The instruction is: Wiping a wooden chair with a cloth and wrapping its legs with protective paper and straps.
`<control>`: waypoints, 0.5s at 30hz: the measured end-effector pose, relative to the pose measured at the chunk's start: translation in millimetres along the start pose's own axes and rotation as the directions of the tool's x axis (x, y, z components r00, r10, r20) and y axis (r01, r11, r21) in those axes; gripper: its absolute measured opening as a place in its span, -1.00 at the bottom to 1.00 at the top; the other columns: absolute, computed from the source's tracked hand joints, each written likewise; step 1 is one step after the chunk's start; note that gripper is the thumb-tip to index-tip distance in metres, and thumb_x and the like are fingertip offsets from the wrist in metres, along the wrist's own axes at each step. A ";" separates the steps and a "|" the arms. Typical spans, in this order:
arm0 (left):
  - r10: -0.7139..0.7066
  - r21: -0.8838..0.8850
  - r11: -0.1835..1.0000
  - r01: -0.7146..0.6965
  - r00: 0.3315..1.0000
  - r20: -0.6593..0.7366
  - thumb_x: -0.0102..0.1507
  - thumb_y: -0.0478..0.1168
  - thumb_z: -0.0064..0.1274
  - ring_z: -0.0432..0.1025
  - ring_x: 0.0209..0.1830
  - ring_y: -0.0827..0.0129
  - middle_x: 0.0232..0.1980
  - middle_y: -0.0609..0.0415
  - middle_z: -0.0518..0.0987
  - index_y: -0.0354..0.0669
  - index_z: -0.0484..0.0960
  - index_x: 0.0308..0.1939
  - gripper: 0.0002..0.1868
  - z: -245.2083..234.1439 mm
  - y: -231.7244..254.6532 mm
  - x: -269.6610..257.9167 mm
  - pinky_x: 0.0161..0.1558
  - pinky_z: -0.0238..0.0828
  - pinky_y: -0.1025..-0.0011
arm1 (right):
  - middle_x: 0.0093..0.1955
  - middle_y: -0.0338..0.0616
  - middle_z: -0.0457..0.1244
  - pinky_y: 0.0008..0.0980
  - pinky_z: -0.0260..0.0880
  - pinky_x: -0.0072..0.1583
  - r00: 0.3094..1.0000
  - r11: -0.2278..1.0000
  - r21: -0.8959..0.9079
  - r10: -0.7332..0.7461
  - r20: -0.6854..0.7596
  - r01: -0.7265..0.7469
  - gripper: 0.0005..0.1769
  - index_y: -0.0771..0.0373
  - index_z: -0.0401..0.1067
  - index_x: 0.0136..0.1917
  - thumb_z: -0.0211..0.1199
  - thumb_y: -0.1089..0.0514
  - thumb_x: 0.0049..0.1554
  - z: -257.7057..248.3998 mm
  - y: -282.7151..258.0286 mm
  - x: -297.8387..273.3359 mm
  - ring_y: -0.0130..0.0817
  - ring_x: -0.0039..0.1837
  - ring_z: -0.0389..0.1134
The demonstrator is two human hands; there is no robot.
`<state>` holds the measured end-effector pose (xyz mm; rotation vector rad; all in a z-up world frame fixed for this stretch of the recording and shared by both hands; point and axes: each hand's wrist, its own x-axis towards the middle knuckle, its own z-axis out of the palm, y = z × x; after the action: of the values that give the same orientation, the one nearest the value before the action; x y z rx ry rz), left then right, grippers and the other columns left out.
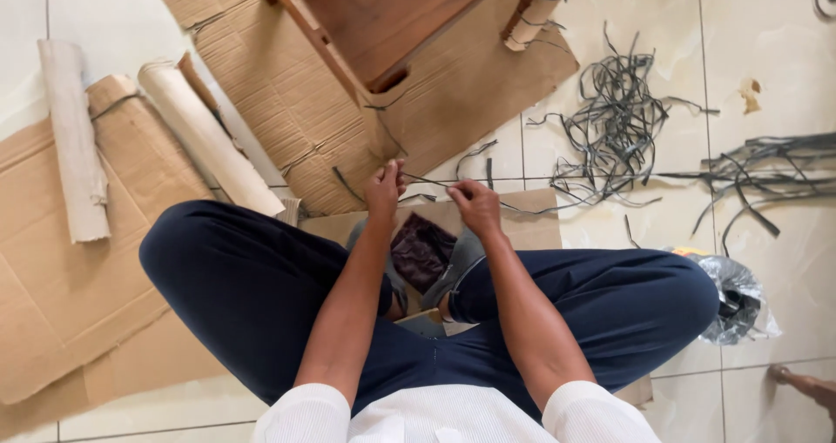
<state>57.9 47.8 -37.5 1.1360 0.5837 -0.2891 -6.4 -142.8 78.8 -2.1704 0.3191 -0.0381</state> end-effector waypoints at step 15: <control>-0.021 -0.592 0.790 -0.162 0.957 -0.290 0.44 -0.03 -0.12 0.50 -0.38 0.44 -0.42 0.18 0.52 -0.18 0.60 0.00 -0.68 -28.3 61.6 17.7 -0.27 0.55 0.41 | -0.24 -0.36 0.32 -0.53 0.19 -0.18 0.881 0.783 0.416 0.352 0.315 -0.462 -0.76 0.19 0.56 -0.12 0.41 -0.03 0.16 -12.3 33.5 21.8 -0.62 -0.22 0.23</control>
<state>95.0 99.9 -8.8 0.5585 0.8132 0.1391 5.7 -176.3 56.9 -1.5508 0.5830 0.3395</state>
